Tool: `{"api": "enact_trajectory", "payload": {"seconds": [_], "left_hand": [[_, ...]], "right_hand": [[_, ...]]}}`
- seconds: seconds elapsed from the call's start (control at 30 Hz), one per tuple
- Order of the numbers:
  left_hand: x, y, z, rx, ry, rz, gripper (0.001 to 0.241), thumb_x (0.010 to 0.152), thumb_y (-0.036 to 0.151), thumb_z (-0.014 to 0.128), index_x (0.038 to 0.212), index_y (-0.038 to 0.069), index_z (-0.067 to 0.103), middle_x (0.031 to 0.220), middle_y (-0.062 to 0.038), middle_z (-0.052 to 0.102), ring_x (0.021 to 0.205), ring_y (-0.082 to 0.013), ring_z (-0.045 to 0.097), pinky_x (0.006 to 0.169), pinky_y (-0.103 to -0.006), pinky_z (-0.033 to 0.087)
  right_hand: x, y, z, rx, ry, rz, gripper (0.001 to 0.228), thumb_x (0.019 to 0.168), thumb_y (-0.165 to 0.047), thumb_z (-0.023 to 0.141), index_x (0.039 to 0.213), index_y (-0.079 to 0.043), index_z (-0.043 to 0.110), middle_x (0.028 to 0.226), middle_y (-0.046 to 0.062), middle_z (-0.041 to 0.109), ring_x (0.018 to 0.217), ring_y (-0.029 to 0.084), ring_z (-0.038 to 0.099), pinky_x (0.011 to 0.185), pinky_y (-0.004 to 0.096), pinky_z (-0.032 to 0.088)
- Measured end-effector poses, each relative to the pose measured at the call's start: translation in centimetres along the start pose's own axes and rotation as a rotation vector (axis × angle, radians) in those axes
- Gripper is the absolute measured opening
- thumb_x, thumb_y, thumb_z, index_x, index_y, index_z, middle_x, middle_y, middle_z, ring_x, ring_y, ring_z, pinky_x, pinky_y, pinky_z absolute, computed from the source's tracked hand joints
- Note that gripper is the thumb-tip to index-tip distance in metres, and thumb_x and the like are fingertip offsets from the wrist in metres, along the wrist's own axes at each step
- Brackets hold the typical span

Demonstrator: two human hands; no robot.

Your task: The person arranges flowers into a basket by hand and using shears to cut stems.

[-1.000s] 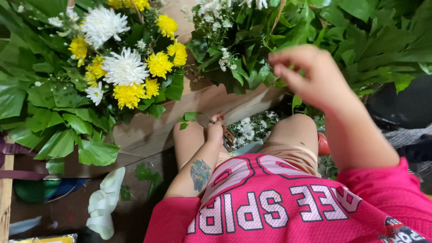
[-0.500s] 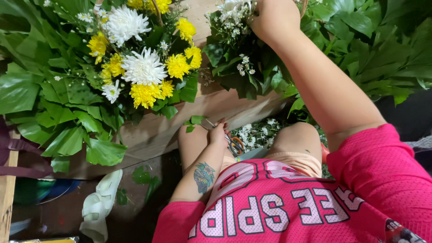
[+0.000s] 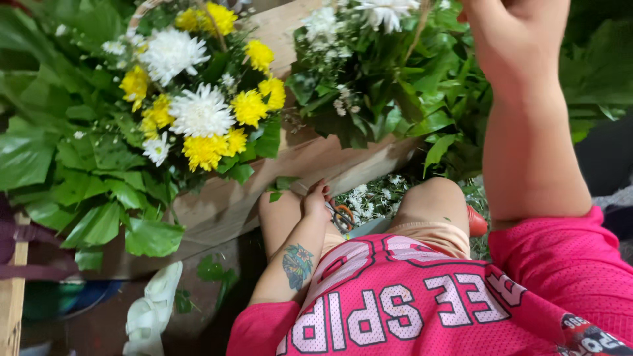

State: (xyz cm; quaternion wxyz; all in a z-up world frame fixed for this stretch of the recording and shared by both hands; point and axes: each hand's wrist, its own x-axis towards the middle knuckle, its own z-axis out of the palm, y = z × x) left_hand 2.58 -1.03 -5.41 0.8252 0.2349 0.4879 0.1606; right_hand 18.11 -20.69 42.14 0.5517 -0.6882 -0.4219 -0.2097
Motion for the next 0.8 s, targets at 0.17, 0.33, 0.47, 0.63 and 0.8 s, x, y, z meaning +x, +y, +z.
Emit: {"api": "enact_trajectory", "payload": {"seconds": [0.17, 0.33, 0.47, 0.63, 0.8], "left_hand": [[-2.3, 0.4, 0.0, 0.136, -0.049, 0.129, 0.005, 0.098, 0.016, 0.064, 0.099, 0.017, 0.069, 0.081, -0.001, 0.06, 0.053, -0.0104, 0.037, 0.045, -0.0253, 0.033], [-13.9, 4.0, 4.3, 0.481, -0.4, 0.751, 0.011, 0.095, 0.01, 0.072, 0.104, 0.006, 0.067, 0.091, -0.007, 0.071, 0.075, -0.0151, 0.064, 0.062, -0.0267, 0.052], [-23.9, 9.2, 9.3, 0.635, -0.579, 1.132, 0.027, 0.093, 0.006, 0.069, 0.119, 0.007, 0.061, 0.091, -0.004, 0.065, 0.073, -0.0134, 0.06, 0.061, -0.0287, 0.052], [-31.0, 14.6, 14.0, 0.495, -0.614, 1.946, 0.057, 0.078, 0.007, 0.09, 0.129, 0.007, 0.064, 0.105, -0.006, 0.066, 0.075, -0.0156, 0.06, 0.067, -0.0297, 0.059], [-33.2, 15.9, 15.3, 0.545, -0.674, 2.09, 0.045, 0.084, 0.01, 0.086, 0.126, 0.012, 0.07, 0.098, -0.004, 0.062, 0.078, -0.0181, 0.063, 0.069, -0.0324, 0.058]], "right_hand": [[-3.1, -4.1, -3.0, 0.391, -0.079, 0.209, 0.017, 0.121, -0.008, 0.06, 0.106, -0.005, 0.052, 0.102, 0.018, 0.066, 0.072, 0.012, 0.058, 0.062, 0.018, 0.045], [-5.4, -4.2, -4.4, 0.968, -0.142, 0.587, 0.007, 0.095, -0.009, 0.068, 0.089, -0.008, 0.064, 0.09, 0.007, 0.072, 0.072, 0.013, 0.074, 0.035, 0.013, 0.038], [-8.6, -2.2, -3.3, 1.225, -0.256, 0.755, 0.017, 0.092, -0.01, 0.071, 0.099, 0.005, 0.069, 0.061, 0.009, 0.057, 0.065, 0.019, 0.069, 0.042, 0.013, 0.035], [-12.7, -1.6, -0.7, 1.362, -0.25, 0.757, 0.019, 0.096, -0.013, 0.067, 0.101, 0.006, 0.069, 0.079, 0.02, 0.067, 0.046, 0.004, 0.043, 0.046, 0.016, 0.036], [-15.2, -1.4, -0.1, 1.413, -0.312, 0.823, 0.018, 0.098, -0.009, 0.064, 0.1, 0.008, 0.069, 0.075, 0.022, 0.068, 0.045, 0.004, 0.045, 0.044, 0.015, 0.035]]}}
